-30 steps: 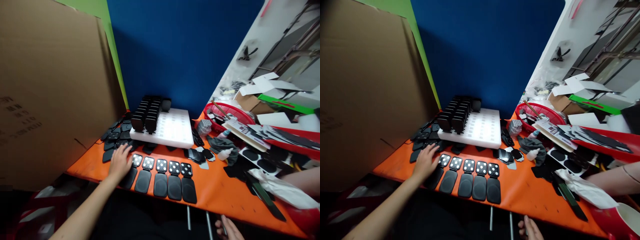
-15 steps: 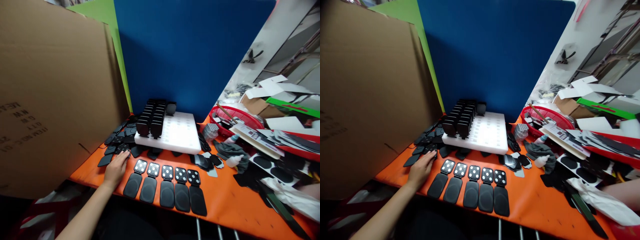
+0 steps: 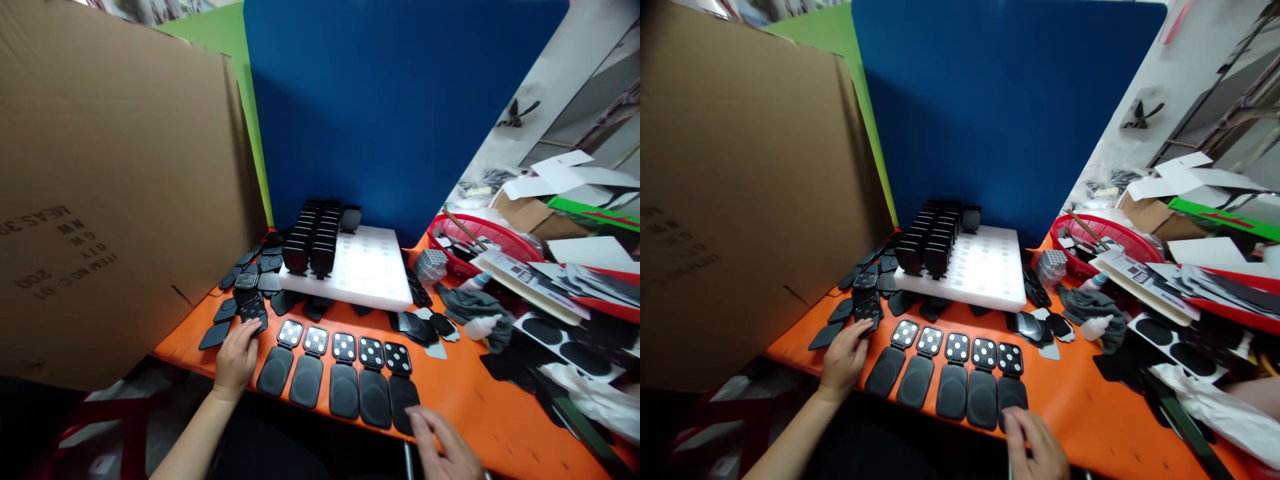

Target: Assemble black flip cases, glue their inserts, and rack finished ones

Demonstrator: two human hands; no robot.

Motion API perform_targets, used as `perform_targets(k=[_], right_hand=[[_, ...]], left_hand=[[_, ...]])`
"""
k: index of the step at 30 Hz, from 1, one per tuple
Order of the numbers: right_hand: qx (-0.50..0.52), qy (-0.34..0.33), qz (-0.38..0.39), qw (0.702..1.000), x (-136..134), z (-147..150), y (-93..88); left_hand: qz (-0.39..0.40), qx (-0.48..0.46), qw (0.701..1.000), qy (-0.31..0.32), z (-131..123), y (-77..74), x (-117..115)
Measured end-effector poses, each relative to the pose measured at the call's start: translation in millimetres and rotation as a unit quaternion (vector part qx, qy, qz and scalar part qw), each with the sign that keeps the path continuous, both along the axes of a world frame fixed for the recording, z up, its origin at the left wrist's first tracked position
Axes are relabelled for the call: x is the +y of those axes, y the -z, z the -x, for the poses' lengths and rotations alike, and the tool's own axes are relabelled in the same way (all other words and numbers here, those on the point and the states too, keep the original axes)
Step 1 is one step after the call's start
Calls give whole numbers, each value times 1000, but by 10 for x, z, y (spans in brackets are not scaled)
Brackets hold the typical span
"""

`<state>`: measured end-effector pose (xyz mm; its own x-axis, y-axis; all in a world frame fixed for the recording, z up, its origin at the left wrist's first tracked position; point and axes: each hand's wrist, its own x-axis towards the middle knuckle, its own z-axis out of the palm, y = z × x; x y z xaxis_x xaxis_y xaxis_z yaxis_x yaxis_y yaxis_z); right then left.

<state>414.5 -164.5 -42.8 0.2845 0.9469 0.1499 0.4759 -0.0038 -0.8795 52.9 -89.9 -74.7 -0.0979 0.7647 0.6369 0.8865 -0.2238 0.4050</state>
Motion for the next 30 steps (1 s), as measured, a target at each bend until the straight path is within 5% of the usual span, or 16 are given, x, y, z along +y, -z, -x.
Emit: perform_targets(k=[5,10,12,19,25,30], right_hand=[[112,-277,104,949,420,1082,-255],[269,-346,324,838,987,2151,-222],[274,-354,353,821,1147,2375,-186],[242,-331,344,845,1271,2482,-101],[207,-297,305,881,1223,2483,-172],[202,-287,271,896,1129,2041,-297]], left_hand=[[-2,-43,999,-27,-24,-20,-68],[41,-49,998,-14,-73,-12,-181],[67,-46,997,-10,-24,-58,-214],[191,7,982,-3,425,-335,80],[295,87,950,55,555,-187,356],[314,103,943,40,644,-107,355]])
